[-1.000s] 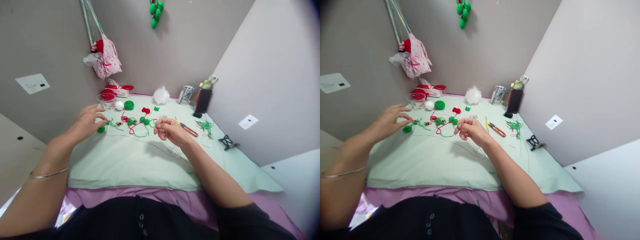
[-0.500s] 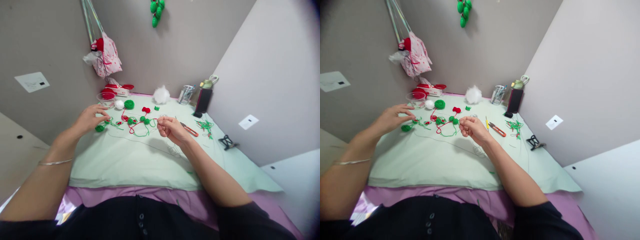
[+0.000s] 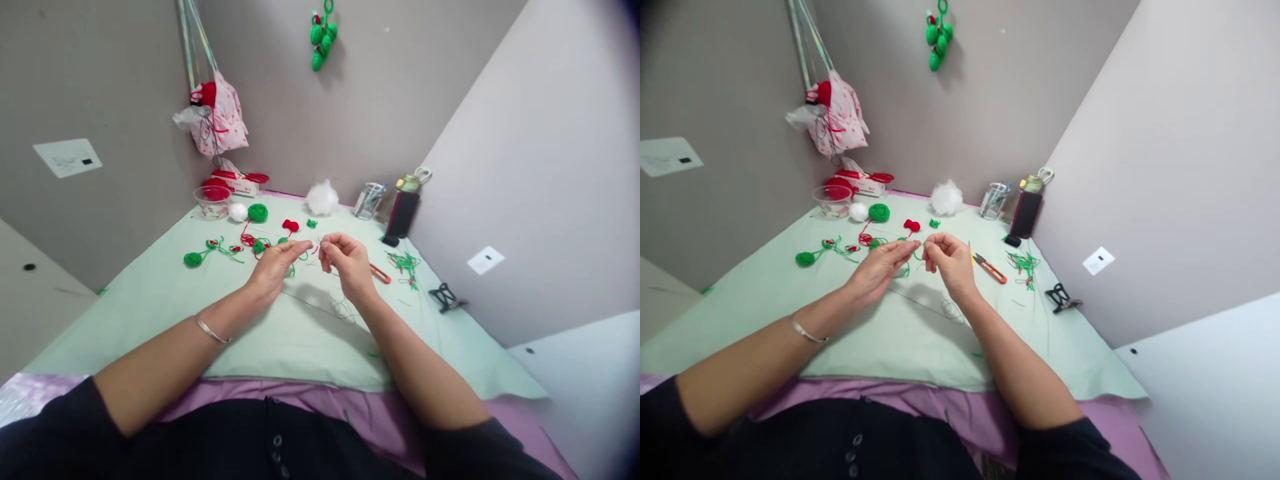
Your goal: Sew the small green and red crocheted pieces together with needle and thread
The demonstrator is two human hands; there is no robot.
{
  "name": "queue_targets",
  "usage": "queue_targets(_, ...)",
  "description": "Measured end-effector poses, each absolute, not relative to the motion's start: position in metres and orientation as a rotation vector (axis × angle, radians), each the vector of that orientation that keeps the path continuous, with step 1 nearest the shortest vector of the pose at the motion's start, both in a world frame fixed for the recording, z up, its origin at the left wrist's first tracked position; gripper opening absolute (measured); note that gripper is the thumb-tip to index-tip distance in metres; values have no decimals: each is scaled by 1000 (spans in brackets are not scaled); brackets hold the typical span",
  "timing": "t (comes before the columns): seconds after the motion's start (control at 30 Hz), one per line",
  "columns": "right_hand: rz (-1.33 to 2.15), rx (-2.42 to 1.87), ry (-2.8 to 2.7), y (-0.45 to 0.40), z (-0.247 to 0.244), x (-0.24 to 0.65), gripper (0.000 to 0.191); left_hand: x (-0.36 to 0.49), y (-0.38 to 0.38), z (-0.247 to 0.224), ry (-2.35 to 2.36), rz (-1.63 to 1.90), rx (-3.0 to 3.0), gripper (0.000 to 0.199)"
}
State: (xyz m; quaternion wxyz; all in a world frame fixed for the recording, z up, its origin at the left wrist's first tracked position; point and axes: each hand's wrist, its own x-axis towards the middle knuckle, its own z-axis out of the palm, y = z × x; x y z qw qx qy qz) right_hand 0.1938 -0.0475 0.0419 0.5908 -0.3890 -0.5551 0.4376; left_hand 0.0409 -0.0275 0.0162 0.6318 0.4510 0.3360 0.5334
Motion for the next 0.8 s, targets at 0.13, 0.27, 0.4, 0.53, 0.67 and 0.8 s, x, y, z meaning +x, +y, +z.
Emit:
queue_targets(0.13,975,-951,-1359,-49,38,190,15,41,-33,11,736,1258,1031,30)
queue_targets(0.27,951,-975,-1417,-52,36,185,20,36,-34,11,748,1270,1057,31)
queue_targets(0.4,927,-981,-1452,-53,35,184,24,36,-35,11,750,1297,1085,29)
queue_targets(0.53,915,-961,-1468,-53,34,184,25,37,-38,13,797,1327,1084,21)
queue_targets(0.67,894,-956,-1483,-54,33,184,23,36,-40,15,808,1362,1107,17)
queue_targets(0.8,866,-983,-1504,-55,33,184,25,36,-40,15,812,1388,1147,17)
